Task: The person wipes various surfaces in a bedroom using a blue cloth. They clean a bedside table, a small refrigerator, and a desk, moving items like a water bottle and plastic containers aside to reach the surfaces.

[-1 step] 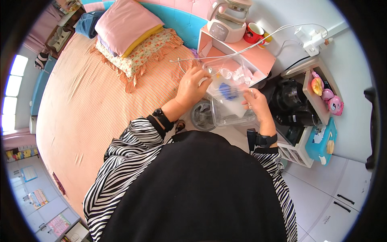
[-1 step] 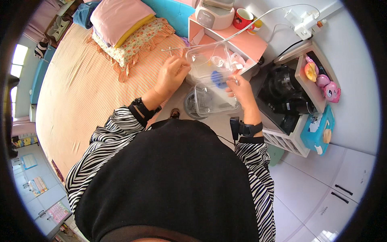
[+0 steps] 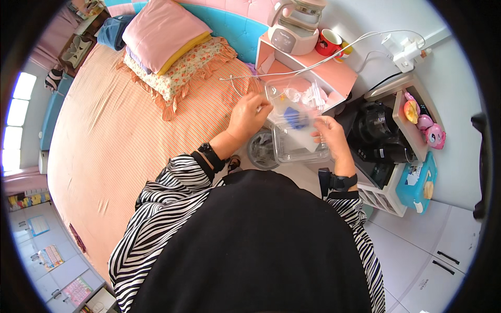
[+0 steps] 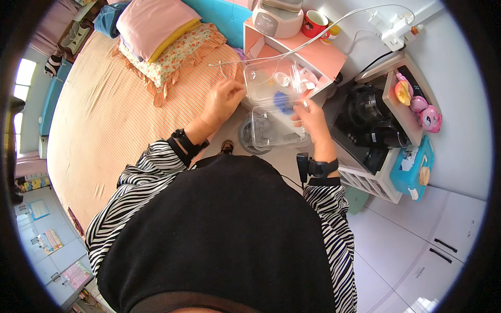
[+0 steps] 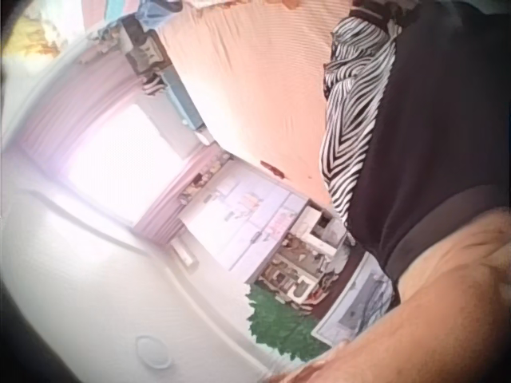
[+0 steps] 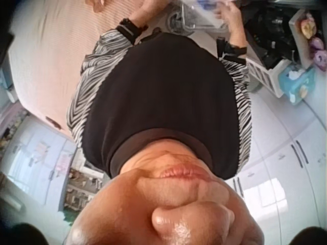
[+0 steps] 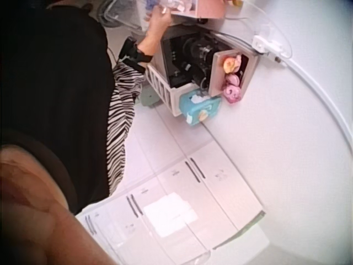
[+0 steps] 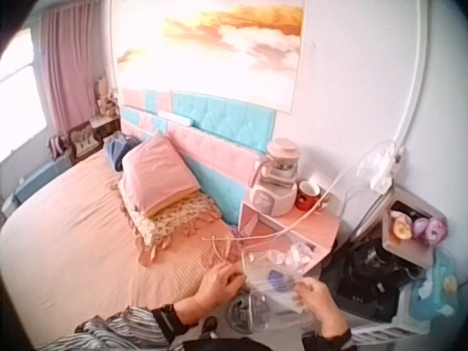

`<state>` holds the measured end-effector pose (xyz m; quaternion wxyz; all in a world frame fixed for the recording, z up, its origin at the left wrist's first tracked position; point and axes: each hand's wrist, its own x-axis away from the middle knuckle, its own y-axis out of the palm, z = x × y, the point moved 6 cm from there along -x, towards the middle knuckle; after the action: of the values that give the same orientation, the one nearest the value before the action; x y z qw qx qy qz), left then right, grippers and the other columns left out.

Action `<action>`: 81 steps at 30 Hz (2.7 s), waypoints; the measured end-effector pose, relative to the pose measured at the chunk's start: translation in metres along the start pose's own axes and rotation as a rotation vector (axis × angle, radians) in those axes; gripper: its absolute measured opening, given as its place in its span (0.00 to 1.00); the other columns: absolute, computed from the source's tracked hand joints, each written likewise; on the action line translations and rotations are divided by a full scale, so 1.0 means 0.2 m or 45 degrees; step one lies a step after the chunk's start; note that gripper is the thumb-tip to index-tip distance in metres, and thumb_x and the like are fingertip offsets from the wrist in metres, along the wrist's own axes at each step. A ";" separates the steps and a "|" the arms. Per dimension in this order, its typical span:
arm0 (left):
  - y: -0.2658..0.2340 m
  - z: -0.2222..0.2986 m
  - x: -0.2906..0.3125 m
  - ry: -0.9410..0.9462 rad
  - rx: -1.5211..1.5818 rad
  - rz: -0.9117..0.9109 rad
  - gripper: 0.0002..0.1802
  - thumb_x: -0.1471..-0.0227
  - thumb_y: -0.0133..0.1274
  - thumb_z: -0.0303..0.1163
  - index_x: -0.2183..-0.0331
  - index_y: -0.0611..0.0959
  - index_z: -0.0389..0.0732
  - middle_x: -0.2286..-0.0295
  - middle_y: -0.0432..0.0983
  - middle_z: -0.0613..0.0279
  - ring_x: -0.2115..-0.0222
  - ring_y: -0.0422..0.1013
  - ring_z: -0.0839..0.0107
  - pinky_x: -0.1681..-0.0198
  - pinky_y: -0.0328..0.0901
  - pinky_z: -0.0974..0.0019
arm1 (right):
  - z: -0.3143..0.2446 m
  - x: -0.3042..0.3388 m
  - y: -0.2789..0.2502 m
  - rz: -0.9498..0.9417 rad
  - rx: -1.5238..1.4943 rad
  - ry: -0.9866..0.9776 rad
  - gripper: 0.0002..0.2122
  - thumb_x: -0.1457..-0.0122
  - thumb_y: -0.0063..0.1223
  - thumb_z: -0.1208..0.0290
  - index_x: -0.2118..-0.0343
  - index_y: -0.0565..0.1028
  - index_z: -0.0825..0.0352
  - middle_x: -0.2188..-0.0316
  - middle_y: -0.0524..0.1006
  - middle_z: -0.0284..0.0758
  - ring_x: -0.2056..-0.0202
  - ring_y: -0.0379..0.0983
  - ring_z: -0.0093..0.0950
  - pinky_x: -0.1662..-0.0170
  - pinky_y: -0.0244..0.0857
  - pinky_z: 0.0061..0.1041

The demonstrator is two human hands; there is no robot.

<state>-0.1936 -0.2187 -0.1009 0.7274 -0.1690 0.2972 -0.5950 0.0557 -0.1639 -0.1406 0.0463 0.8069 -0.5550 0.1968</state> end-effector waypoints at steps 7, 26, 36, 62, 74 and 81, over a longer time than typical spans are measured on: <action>0.48 -0.41 0.20 -0.590 0.158 -0.640 0.30 0.52 0.50 0.55 0.60 0.76 0.36 0.71 0.73 0.53 0.78 0.72 0.63 0.75 0.68 0.63 | 0.52 -0.05 0.02 0.109 -0.453 0.316 0.19 0.43 0.47 0.69 0.50 0.61 0.69 0.62 0.70 0.43 0.67 0.74 0.37 0.70 0.70 0.30; 1.48 -0.85 -0.79 -0.219 -0.290 -0.911 0.31 0.52 0.41 0.29 0.44 0.60 0.40 0.62 0.73 0.41 0.63 0.72 0.50 0.60 0.65 0.56 | 1.07 -0.41 -0.18 0.609 -0.267 0.464 0.27 0.44 0.46 0.70 0.42 0.53 0.60 0.64 0.71 0.40 0.73 0.72 0.26 0.76 0.67 0.24; 1.21 -1.41 -1.03 -0.694 0.432 0.172 0.37 0.49 0.47 0.31 0.42 0.50 0.39 0.53 0.66 0.48 0.58 0.69 0.57 0.60 0.66 0.61 | 1.09 -1.04 -0.07 0.742 -0.721 0.285 0.25 0.42 0.44 0.71 0.42 0.52 0.62 0.61 0.69 0.37 0.69 0.70 0.25 0.71 0.67 0.23; 1.38 -1.97 -0.91 -0.742 0.872 -0.085 0.15 0.53 0.48 0.21 0.59 0.71 0.38 0.75 0.71 0.59 0.72 0.70 0.68 0.69 0.66 0.65 | 0.94 -1.67 -0.23 0.821 0.829 0.036 0.20 0.47 0.51 0.62 0.53 0.70 0.69 0.52 0.67 0.51 0.53 0.66 0.44 0.49 0.59 0.34; 1.40 -1.97 -0.86 -0.846 0.865 -0.061 0.18 0.51 0.44 0.17 0.56 0.69 0.36 0.73 0.72 0.59 0.72 0.70 0.70 0.69 0.65 0.69 | 1.19 -1.70 -0.42 0.760 0.971 0.008 0.21 0.61 0.60 0.72 0.59 0.73 0.68 0.57 0.72 0.46 0.54 0.66 0.43 0.49 0.57 0.33; 1.40 -1.92 -0.87 -0.446 0.432 -0.204 0.18 0.46 0.45 0.28 0.52 0.68 0.40 0.74 0.74 0.62 0.76 0.69 0.74 0.72 0.62 0.74 | 0.79 -1.37 -0.22 0.592 0.687 -0.182 0.12 0.61 0.57 0.81 0.69 0.76 0.67 0.59 0.73 0.42 0.56 0.69 0.37 0.54 0.62 0.30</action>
<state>-0.2423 0.0567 -0.5221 0.7362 -0.1680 0.0481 -0.6539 0.0538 0.0469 -0.3801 -0.2530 0.6542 -0.6535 0.2846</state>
